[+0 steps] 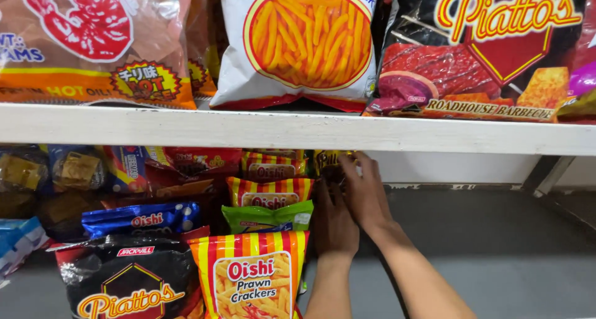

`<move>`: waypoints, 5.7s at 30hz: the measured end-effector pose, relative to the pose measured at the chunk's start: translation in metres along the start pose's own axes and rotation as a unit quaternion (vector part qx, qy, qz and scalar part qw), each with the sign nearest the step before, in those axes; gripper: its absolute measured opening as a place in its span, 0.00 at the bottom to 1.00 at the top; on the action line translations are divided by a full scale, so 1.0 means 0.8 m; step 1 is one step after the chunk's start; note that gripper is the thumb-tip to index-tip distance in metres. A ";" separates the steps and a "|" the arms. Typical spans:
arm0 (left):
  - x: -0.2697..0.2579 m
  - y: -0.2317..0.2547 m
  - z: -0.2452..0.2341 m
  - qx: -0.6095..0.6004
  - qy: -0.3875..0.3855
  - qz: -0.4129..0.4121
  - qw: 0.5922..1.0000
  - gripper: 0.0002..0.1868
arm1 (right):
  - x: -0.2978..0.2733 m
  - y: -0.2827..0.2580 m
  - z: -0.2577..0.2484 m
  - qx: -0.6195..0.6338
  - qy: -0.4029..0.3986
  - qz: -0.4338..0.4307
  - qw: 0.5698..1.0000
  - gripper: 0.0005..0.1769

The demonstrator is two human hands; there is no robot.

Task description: Stocking snack bags from a cardboard box onto store shelves.

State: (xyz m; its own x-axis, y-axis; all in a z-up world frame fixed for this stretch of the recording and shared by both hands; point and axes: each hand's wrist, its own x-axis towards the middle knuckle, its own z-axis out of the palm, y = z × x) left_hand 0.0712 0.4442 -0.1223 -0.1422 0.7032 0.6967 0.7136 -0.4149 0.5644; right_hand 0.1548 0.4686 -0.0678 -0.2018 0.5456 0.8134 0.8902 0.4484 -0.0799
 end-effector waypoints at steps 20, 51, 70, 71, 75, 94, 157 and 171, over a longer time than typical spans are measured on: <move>-0.001 -0.008 0.031 0.161 -0.041 0.021 0.986 0.35 | -0.008 -0.014 -0.057 -0.022 -0.212 -0.089 0.973 0.33; -0.344 0.389 -0.238 -0.302 -0.213 0.205 0.906 0.17 | -0.312 -0.149 -0.787 0.018 -0.147 0.133 0.980 0.23; -0.542 0.664 -0.409 -0.482 -0.403 0.327 0.706 0.12 | -0.755 -0.303 -1.098 -0.096 0.111 0.678 0.720 0.19; -0.550 0.679 -0.415 -0.465 -0.435 0.312 0.705 0.12 | -0.771 -0.306 -1.104 -0.106 0.067 0.717 0.686 0.18; -0.601 0.709 -0.422 -0.440 -0.503 0.357 0.653 0.12 | -0.882 -0.314 -1.111 -0.077 0.033 0.760 0.644 0.18; -0.916 0.749 -0.368 -0.077 -0.767 0.455 0.447 0.16 | -1.120 -0.352 -1.061 -0.392 0.276 0.736 0.478 0.29; -0.658 0.657 -0.427 -0.297 -0.628 0.169 0.700 0.32 | -0.786 -0.283 -0.874 -0.092 0.489 0.526 0.690 0.24; -0.472 0.489 -0.460 -0.412 -0.321 0.105 0.846 0.21 | -0.557 -0.264 -0.726 0.132 0.414 0.377 0.818 0.23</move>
State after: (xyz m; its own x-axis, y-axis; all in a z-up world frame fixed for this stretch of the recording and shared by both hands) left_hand 0.1517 -0.1957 -0.0018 0.5189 0.6234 0.5849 -0.0805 -0.6456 0.7594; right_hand 0.2940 -0.2801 -0.0790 0.8066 0.1194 0.5790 0.4937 0.4025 -0.7709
